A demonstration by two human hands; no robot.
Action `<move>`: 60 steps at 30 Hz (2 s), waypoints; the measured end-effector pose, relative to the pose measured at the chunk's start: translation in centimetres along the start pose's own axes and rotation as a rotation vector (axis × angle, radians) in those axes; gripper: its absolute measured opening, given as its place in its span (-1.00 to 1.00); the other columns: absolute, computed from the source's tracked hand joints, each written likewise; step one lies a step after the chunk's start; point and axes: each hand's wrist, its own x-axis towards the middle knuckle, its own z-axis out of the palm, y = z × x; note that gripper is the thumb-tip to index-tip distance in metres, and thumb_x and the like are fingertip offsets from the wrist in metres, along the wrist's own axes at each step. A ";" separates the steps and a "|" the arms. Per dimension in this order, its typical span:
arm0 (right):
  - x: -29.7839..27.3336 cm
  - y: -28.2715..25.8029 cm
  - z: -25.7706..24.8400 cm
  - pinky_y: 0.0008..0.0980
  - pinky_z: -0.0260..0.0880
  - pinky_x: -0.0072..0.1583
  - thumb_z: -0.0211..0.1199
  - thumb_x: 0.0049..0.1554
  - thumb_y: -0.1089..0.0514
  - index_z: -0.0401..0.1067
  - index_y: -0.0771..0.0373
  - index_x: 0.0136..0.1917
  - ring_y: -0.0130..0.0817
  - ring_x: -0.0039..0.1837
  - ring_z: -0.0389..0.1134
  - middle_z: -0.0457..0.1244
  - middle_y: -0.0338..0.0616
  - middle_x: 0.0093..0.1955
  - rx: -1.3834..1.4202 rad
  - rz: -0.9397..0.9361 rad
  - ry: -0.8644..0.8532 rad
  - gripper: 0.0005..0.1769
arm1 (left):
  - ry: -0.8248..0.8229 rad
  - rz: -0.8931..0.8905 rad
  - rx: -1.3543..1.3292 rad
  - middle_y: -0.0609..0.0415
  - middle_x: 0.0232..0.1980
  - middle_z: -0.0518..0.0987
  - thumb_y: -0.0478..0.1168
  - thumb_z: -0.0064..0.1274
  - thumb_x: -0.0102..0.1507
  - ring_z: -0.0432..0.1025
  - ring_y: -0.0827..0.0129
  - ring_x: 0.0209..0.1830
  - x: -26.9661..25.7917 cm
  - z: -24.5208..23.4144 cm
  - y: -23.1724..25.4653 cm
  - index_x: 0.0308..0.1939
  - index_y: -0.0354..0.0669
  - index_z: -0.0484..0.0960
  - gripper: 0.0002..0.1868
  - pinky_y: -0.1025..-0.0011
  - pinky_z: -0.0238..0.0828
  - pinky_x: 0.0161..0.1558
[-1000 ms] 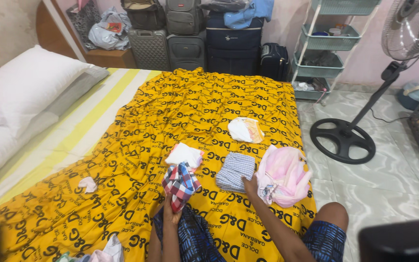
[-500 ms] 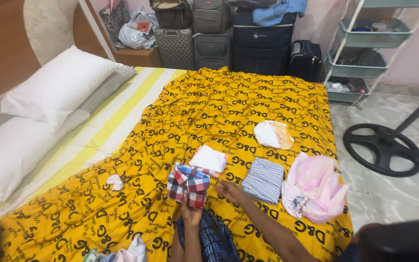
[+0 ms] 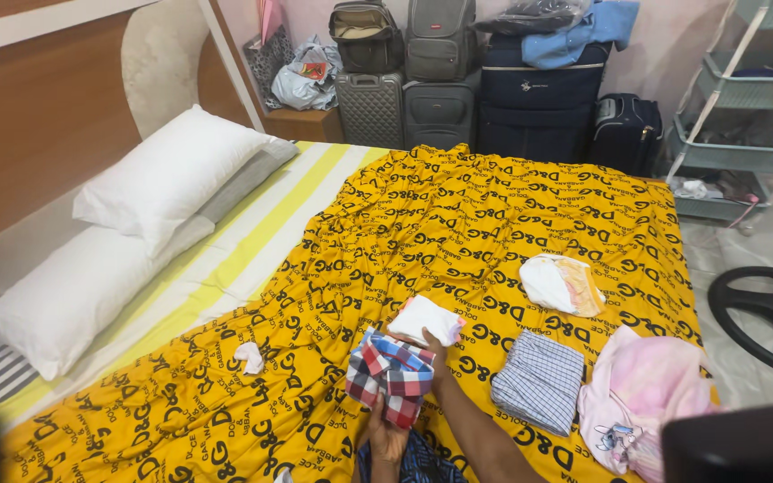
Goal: The person folds baby clothes by hand on a bed and then places them into a closet onto a shelf.
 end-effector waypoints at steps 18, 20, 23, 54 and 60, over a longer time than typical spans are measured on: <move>-17.4 -12.1 -2.9 0.09 0.29 0.41 0.33 0.06 0.24 0.23 0.37 0.41 0.03 0.37 0.30 0.27 0.10 0.35 0.109 -0.503 0.301 -0.33 | -0.029 0.001 0.229 0.01 0.31 0.50 -0.17 0.08 0.30 0.43 0.15 0.25 -0.3 3.3 -0.2 0.43 -0.10 0.34 -0.39 0.00 0.44 0.16; -20.8 -15.2 -3.5 0.08 0.30 0.39 0.30 0.08 0.20 0.24 0.28 0.40 -0.04 0.36 0.32 0.29 0.03 0.35 0.167 -0.601 0.209 -0.36 | -0.014 -0.016 0.288 0.04 0.32 0.52 -0.18 0.09 0.29 0.44 0.17 0.26 -0.3 3.5 -0.7 0.42 -0.10 0.35 -0.39 0.03 0.45 0.18; -27.0 -19.6 -4.2 0.09 0.27 0.41 0.31 0.18 0.17 0.25 0.28 0.40 -0.02 0.36 0.31 0.28 0.03 0.34 0.187 -0.727 0.225 -0.44 | -0.015 -0.041 0.417 0.02 0.28 0.53 -0.17 0.10 0.26 0.45 0.11 0.22 -0.8 3.3 -0.9 0.40 -0.09 0.37 -0.39 -0.01 0.44 0.08; -44.2 -49.6 -4.2 0.00 0.21 0.44 0.15 0.22 -0.09 0.14 0.35 0.52 0.01 0.43 0.25 0.20 0.09 0.46 0.080 -0.967 0.223 -0.27 | -0.289 -0.562 0.386 -0.08 0.22 0.54 -0.26 0.08 0.25 0.47 0.12 0.20 11.2 30.6 -46.9 0.34 -0.27 0.34 -0.42 0.04 0.44 0.20; -50.8 -56.9 5.6 0.03 0.27 0.38 0.16 0.19 -0.12 0.14 0.35 0.50 0.03 0.39 0.29 0.22 0.14 0.42 0.036 -0.920 0.294 -0.24 | -0.140 -0.625 0.426 -0.08 0.18 0.57 -0.20 0.08 0.22 0.51 0.10 0.13 8.7 39.5 -50.9 0.30 -0.25 0.37 -0.43 0.00 0.51 0.08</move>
